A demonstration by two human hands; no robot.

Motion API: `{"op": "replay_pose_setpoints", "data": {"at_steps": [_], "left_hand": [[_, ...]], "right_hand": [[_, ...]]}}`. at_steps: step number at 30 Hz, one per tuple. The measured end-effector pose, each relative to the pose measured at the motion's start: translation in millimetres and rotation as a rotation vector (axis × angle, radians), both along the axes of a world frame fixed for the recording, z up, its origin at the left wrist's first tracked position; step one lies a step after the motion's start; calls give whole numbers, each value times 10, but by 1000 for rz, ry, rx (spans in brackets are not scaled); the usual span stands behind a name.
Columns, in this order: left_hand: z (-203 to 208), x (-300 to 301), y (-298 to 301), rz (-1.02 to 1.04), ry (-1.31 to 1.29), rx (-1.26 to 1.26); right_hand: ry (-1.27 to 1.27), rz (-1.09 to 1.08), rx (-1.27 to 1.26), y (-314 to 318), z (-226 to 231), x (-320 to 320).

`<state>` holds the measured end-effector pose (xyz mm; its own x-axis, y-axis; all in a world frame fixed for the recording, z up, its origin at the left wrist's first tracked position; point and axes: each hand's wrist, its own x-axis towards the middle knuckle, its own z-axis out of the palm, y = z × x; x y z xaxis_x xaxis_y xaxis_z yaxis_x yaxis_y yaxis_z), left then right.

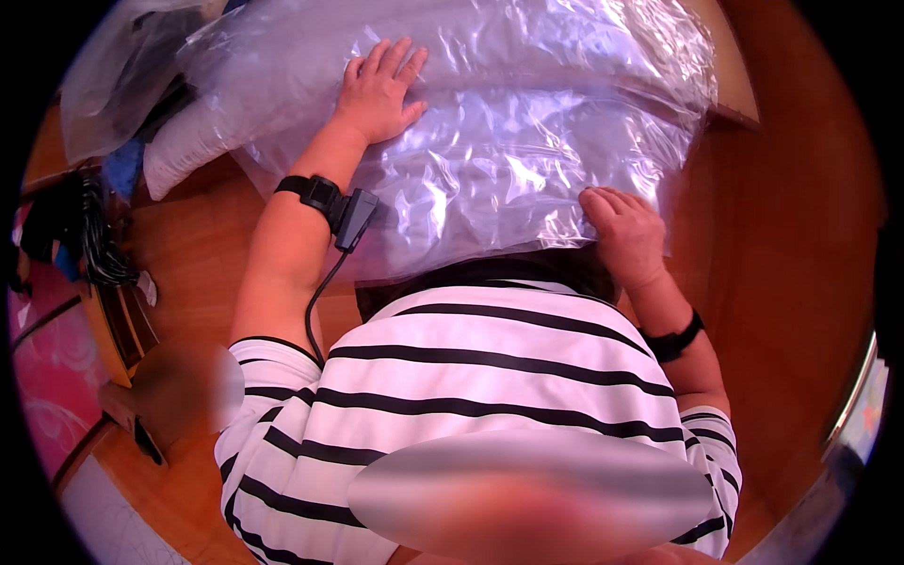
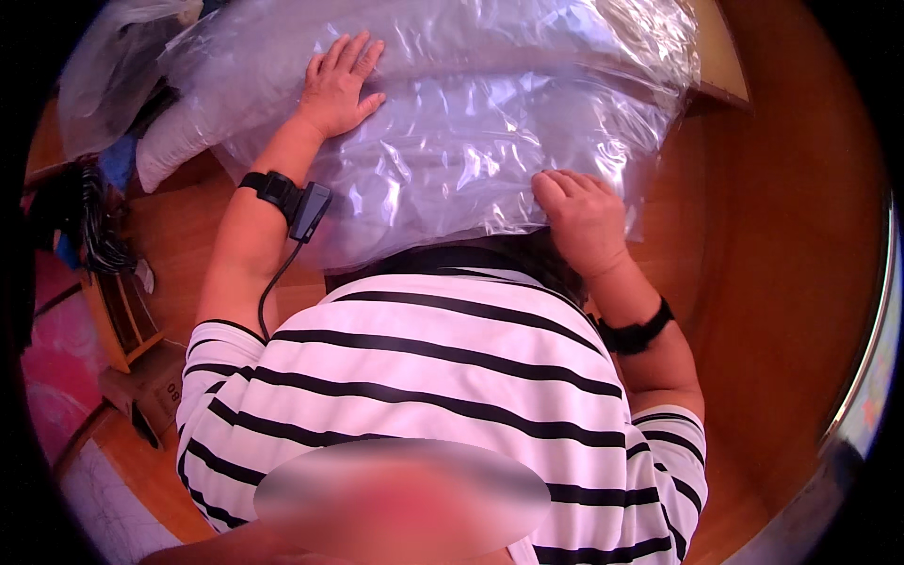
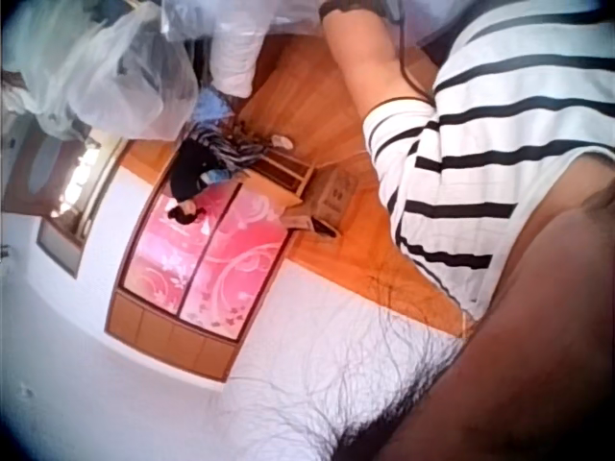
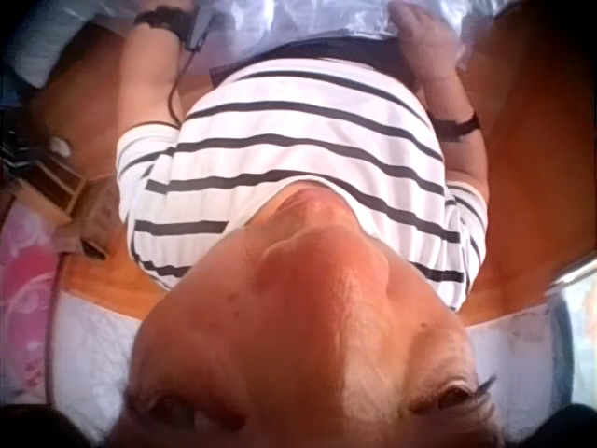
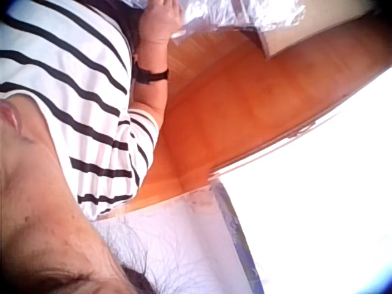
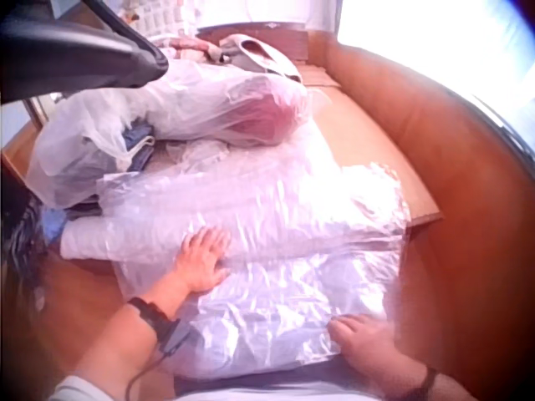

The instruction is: The person removes a stack of black folders from a large plastic bag, rolls one folder, and then prepares a large clear plastic sheet while seated on a bed.

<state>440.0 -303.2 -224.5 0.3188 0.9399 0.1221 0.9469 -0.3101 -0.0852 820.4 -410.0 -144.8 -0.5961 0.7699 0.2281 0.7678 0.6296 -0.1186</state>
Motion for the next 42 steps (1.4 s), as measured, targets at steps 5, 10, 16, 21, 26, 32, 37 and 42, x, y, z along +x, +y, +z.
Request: {"op": "replay_pose_setpoints", "data": {"at_steps": [5,10,16,21,26,32,37,42], "left_hand": [[293,-1,-26,-68,-25,-109],[667,-727,-89,-196,-499,-380],[1140,-1762,-964,140,-787,-540],[1213,-1607,-930,27,-999,-416],[1009,-1067,-160,-296,-518,-319],[300,-1211,153,-299,-718,-884],[474,-1592,79,377,-1221,-1164],[843,-2315,-215,213,-1885,-944]], "right_hand": [[-3,-71,-142,249,827,89],[56,-86,-179,601,1156,89],[73,-14,-264,871,1292,-23],[6,-26,-340,1025,1266,-208],[-16,-51,-420,1151,1281,-265],[72,26,-522,1763,1225,-106],[-46,-69,-872,3427,980,-578],[-461,279,-687,5036,-144,-937]]}}
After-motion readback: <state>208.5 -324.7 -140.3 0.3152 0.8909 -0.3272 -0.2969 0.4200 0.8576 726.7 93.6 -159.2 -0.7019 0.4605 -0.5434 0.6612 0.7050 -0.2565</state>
